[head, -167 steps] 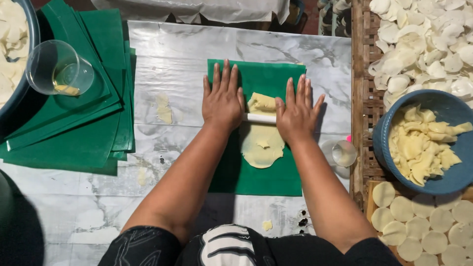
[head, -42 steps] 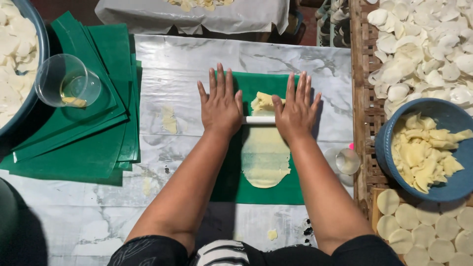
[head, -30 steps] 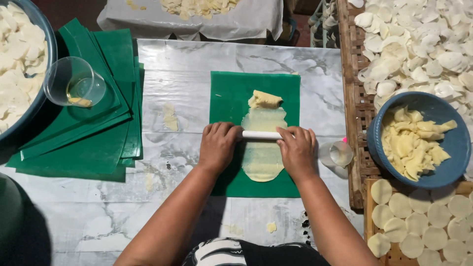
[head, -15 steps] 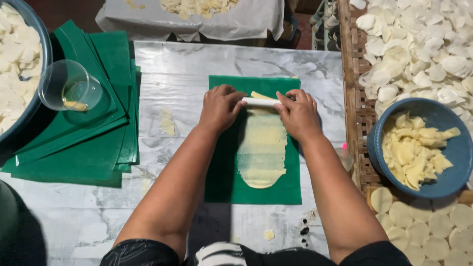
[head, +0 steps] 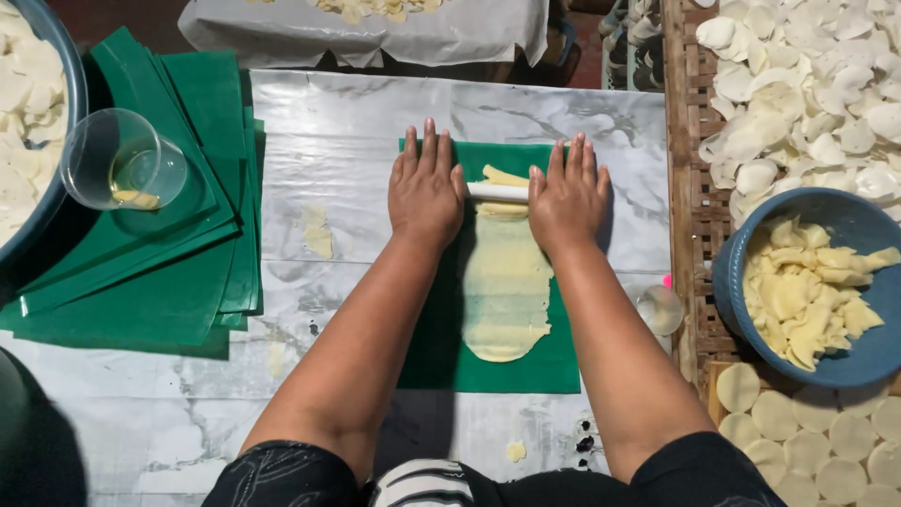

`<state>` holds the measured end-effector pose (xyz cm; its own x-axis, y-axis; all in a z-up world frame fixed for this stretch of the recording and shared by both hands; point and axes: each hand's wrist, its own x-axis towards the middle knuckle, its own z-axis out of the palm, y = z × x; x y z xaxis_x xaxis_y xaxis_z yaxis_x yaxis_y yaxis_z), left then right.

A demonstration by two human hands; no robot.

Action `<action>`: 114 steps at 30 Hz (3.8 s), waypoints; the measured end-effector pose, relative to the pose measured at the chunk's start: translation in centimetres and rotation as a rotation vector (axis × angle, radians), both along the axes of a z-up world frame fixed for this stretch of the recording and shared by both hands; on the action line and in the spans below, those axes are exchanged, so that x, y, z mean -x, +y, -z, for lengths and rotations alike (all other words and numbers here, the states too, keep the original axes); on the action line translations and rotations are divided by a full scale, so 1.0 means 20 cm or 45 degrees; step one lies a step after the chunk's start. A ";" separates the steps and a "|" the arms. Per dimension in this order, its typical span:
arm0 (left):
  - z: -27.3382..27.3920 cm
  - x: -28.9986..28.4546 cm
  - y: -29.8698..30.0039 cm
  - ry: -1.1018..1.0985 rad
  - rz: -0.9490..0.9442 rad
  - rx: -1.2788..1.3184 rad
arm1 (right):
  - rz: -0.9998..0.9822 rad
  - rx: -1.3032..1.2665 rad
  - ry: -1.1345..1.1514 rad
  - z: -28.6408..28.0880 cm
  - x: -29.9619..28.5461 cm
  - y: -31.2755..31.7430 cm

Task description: Rolling out small portions of dough into thin, rectangular sheets using a rolling pin on a silicone mat.

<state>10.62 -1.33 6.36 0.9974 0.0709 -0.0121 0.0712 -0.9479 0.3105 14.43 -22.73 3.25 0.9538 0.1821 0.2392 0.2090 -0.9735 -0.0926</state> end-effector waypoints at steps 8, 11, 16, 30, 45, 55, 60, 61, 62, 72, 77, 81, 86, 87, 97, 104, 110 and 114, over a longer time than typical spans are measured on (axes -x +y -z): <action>0.00 0.12 0.01 0.063 0.063 -0.019 | -0.089 -0.050 -0.109 -0.01 0.19 -0.04; 0.06 -0.02 0.02 0.028 0.040 -0.028 | -0.088 -0.010 -0.139 0.02 0.03 -0.02; -0.03 0.02 0.00 0.049 0.050 -0.023 | 0.052 -0.011 0.211 -0.06 0.04 0.01; 0.10 0.05 0.03 -0.124 0.108 0.039 | -0.138 -0.116 0.059 -0.06 0.19 -0.07; 0.06 0.25 0.00 -0.192 0.153 -0.028 | -0.435 -0.170 -0.074 -0.13 0.34 -0.19; 0.07 0.04 -0.02 -0.040 0.043 0.017 | -0.066 -0.004 0.276 -0.12 0.14 -0.04; 0.05 -0.12 0.03 -0.010 0.009 0.039 | 0.048 -0.044 0.365 -0.18 -0.06 0.04; 0.03 -0.13 0.03 -0.011 0.008 0.049 | 0.076 -0.009 0.388 -0.18 -0.09 0.04; 0.01 -0.11 0.02 -0.022 0.010 0.047 | 0.077 -0.012 0.377 -0.18 -0.07 0.03; 0.02 0.41 -0.03 0.001 0.076 0.021 | -0.124 -0.033 -0.063 -0.06 0.50 -0.07; 0.07 0.30 -0.02 -0.035 0.075 0.002 | -0.113 -0.078 -0.047 -0.03 0.40 -0.07; 0.04 0.08 0.00 -0.069 0.028 0.044 | -0.043 -0.316 -0.022 -0.13 0.15 -0.03; 0.02 -0.16 0.01 -0.108 0.005 -0.002 | -0.015 -0.243 -0.317 -0.03 -0.11 0.01; -0.01 -0.22 0.01 -0.143 -0.003 -0.002 | -0.002 -0.284 -0.263 0.00 -0.17 0.00; 0.03 -0.42 0.05 -0.058 -0.075 -0.035 | 0.147 -0.275 0.219 -0.08 -0.35 0.04; 0.02 -0.20 0.04 0.044 -0.025 0.033 | 0.195 -0.096 0.396 -0.22 -0.08 0.11; 0.07 0.07 0.01 -0.135 -0.009 0.015 | 0.076 0.007 0.093 -0.01 0.14 0.03; 0.05 0.30 0.00 -0.092 0.028 0.039 | -0.043 -0.012 -0.050 -0.03 0.40 -0.01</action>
<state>4.70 -1.38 5.30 0.9971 0.0500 0.0581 0.0271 -0.9390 0.3429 6.33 -22.86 3.78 0.9370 0.2116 0.2780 0.2455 -0.9649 -0.0930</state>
